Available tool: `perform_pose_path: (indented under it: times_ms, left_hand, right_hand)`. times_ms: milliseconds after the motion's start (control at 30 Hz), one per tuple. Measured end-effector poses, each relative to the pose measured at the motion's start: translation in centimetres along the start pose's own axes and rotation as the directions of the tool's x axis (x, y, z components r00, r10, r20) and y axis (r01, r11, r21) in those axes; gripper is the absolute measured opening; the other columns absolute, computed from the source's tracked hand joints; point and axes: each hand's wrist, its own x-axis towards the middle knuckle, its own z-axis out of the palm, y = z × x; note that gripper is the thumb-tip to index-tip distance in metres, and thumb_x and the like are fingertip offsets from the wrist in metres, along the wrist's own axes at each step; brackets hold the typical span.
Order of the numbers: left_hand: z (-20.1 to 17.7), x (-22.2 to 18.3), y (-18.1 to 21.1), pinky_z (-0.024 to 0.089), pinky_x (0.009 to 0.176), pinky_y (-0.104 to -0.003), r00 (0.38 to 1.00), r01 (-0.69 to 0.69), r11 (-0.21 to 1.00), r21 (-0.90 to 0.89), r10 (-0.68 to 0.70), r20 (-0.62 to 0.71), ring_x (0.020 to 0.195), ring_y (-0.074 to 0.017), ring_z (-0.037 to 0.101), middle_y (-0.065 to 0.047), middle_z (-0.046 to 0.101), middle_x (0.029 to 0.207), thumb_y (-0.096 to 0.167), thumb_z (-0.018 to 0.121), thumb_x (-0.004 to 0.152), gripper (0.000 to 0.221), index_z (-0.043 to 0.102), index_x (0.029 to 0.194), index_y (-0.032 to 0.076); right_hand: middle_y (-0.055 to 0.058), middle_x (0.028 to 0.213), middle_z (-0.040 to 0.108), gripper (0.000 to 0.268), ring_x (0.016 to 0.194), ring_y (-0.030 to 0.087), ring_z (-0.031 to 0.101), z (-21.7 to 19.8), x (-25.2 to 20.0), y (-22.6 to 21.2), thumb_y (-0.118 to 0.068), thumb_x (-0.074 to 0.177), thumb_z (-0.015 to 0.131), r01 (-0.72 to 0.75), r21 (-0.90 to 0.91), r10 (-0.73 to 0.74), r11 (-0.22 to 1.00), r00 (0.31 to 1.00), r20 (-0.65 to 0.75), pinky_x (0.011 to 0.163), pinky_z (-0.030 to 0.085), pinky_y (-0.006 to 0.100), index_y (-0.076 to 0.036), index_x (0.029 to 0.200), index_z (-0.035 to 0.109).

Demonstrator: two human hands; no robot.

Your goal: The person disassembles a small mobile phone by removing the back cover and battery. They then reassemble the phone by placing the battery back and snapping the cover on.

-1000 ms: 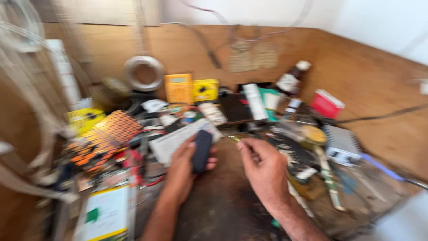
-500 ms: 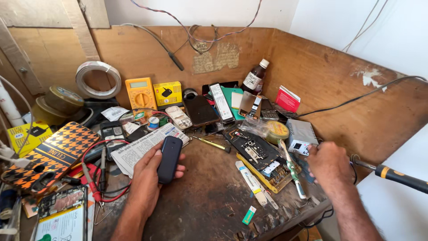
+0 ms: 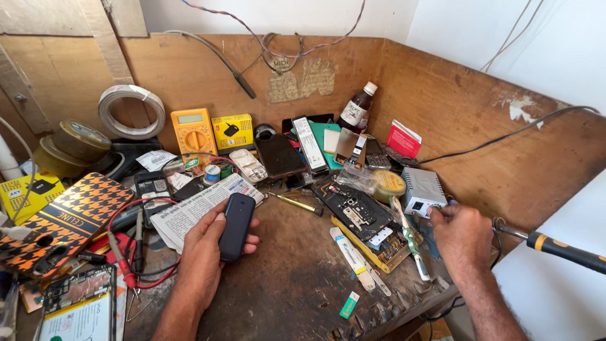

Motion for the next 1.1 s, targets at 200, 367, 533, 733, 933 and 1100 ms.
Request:
perform_pose_path:
  times_ms: [200, 367, 533, 733, 933, 1100]
  left_hand:
    - [0.0, 0.0, 0.0, 0.061, 0.068, -0.036, 1.000, -0.002, 1.000, -0.003, 0.002, 0.009, 0.076, -0.0275, 0.071, -0.024, 0.074, 0.103, 0.019, 0.035, 0.104, 0.050, 0.045, 0.150, 0.001]
    - [0.0, 0.1, 0.0, 0.061, 0.068, -0.036, 1.000, 0.001, 1.000, -0.007, -0.001, 0.010, 0.076, -0.0274, 0.071, -0.024, 0.074, 0.103, 0.019, 0.035, 0.104, 0.050, 0.047, 0.149, 0.000]
    - [0.1, 0.1, 0.0, 0.061, 0.069, -0.036, 1.000, -0.001, 1.000, -0.001, 0.001, 0.015, 0.076, -0.0268, 0.071, -0.024, 0.074, 0.103, 0.020, 0.035, 0.104, 0.050, 0.046, 0.149, 0.001]
    - [0.1, -0.1, 0.2, 0.061, 0.068, -0.036, 1.000, 0.001, 1.000, 0.002, -0.001, 0.003, 0.076, -0.0270, 0.072, -0.024, 0.074, 0.103, 0.020, 0.035, 0.104, 0.050, 0.047, 0.149, 0.000]
    - [0.3, -0.1, 0.5, 0.062, 0.069, -0.037, 1.000, 0.016, 1.000, 0.017, -0.016, -0.004, 0.076, -0.0270, 0.072, -0.025, 0.074, 0.102, 0.020, 0.034, 0.105, 0.050, 0.046, 0.149, 0.000]
    - [0.3, -0.3, 0.7, 0.061, 0.068, -0.036, 1.000, 0.021, 1.000, -0.003, -0.021, -0.001, 0.076, -0.0267, 0.071, -0.024, 0.074, 0.103, 0.020, 0.034, 0.105, 0.050, 0.045, 0.150, 0.000]
  right_hand:
    - [0.019, 0.075, 0.074, 0.021, 0.067, 0.031, 0.074, 0.9, -0.5, 0.5, -0.023, 0.091, 0.079, 0.076, -0.045, -0.078, 0.996, 0.997, -0.026, 0.071, 0.060, 0.044, -0.001, 0.093, 0.081]
    - [0.017, 0.075, 0.074, 0.026, 0.067, 0.030, 0.074, 1.0, -1.0, 0.8, -0.021, 0.080, 0.086, 0.086, 0.057, -0.080, 0.995, 0.992, -0.100, 0.071, 0.059, 0.042, 0.000, 0.094, 0.079]
    - [0.018, 0.079, 0.073, 0.025, 0.071, 0.030, 0.074, 1.2, -1.2, 0.7, -0.018, 0.083, 0.085, 0.181, 0.057, -0.164, 0.982, 0.961, -0.221, 0.071, 0.059, 0.041, 0.003, 0.096, 0.077]
    - [0.019, 0.075, 0.072, 0.022, 0.066, 0.032, 0.072, 0.8, -1.6, 0.0, -0.020, 0.095, 0.080, 0.098, 0.068, -0.090, 0.993, 0.989, -0.118, 0.068, 0.056, 0.044, 0.001, 0.092, 0.078]
    - [0.018, 0.076, 0.073, 0.028, 0.070, 0.030, 0.074, 0.5, -1.5, 0.1, -0.017, 0.081, 0.086, 0.201, 0.046, -0.190, 0.978, 0.965, -0.182, 0.072, 0.058, 0.042, 0.004, 0.097, 0.076]
    - [0.017, 0.080, 0.074, 0.018, 0.071, 0.027, 0.075, 0.7, -1.3, -0.1, -0.011, 0.087, 0.081, 0.137, 0.103, -0.122, 0.985, 0.983, -0.136, 0.068, 0.059, 0.040, 0.004, 0.096, 0.076]
